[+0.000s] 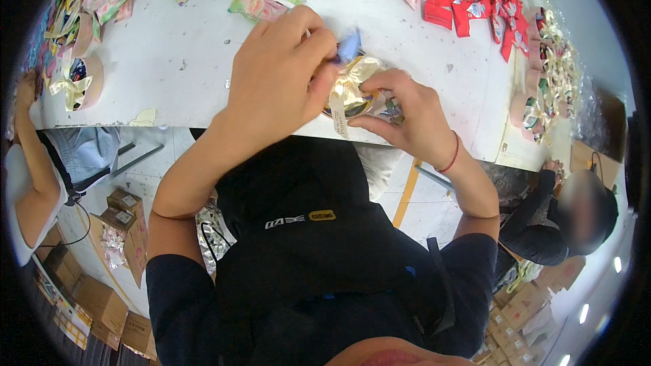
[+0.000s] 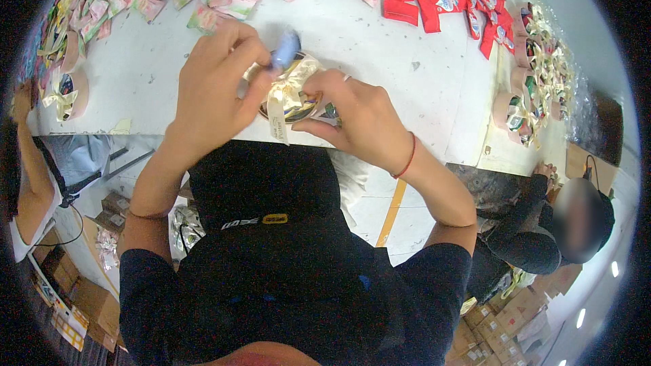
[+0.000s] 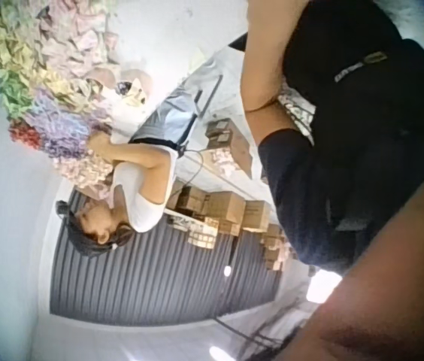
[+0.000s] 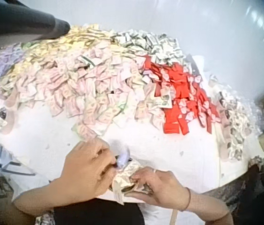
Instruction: The person repeatedly picks small wrapped items from piles on a table and places them into small round containers, then ties a ribbon around the top to form a bow. The person continues this process, filling multiple containers with assorted items and securing each with a ribbon.
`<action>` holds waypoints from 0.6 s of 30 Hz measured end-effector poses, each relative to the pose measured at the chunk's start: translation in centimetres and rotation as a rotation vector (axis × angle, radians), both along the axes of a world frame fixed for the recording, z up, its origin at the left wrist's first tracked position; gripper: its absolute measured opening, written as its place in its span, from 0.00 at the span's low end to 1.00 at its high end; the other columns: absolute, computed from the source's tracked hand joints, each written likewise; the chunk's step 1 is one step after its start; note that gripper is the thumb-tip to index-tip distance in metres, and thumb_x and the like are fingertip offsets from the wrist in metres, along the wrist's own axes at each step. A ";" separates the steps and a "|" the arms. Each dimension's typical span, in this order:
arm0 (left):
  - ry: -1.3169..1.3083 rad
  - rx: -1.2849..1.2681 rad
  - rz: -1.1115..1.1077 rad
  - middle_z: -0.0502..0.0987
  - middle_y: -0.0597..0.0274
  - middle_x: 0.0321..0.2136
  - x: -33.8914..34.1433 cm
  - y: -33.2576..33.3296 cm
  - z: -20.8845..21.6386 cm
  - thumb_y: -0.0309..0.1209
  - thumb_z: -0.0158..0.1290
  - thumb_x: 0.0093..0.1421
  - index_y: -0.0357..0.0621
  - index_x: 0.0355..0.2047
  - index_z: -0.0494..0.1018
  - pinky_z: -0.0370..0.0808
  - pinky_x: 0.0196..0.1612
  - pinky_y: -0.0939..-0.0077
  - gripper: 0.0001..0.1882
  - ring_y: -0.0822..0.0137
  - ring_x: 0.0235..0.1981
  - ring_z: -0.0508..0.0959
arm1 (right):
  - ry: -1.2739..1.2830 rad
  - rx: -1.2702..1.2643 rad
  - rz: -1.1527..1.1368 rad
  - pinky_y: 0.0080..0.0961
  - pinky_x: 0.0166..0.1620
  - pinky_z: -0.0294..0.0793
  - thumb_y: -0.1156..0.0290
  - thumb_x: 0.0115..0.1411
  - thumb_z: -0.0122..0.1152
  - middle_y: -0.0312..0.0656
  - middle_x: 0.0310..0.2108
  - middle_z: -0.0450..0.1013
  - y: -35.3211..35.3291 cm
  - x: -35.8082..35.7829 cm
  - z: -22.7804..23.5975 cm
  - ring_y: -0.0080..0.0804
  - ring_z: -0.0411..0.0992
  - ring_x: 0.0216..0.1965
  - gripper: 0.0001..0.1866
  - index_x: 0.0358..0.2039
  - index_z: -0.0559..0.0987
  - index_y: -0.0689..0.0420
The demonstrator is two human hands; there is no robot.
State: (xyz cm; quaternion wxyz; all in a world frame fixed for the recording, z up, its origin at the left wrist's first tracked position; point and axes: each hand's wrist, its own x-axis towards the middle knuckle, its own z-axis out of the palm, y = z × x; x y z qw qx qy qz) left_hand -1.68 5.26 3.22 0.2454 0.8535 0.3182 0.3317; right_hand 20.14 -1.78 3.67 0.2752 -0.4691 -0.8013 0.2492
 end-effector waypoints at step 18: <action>0.086 -0.173 -0.079 0.70 0.60 0.30 0.1 2.0 0.4 0.26 0.60 0.52 0.42 0.31 0.74 0.70 0.35 0.71 0.07 0.61 0.31 0.74 | -0.005 -0.180 -0.152 0.29 0.37 0.76 0.69 0.45 0.74 0.43 0.32 0.74 -0.5 -0.8 1.0 0.39 0.75 0.33 0.43 0.63 0.67 0.54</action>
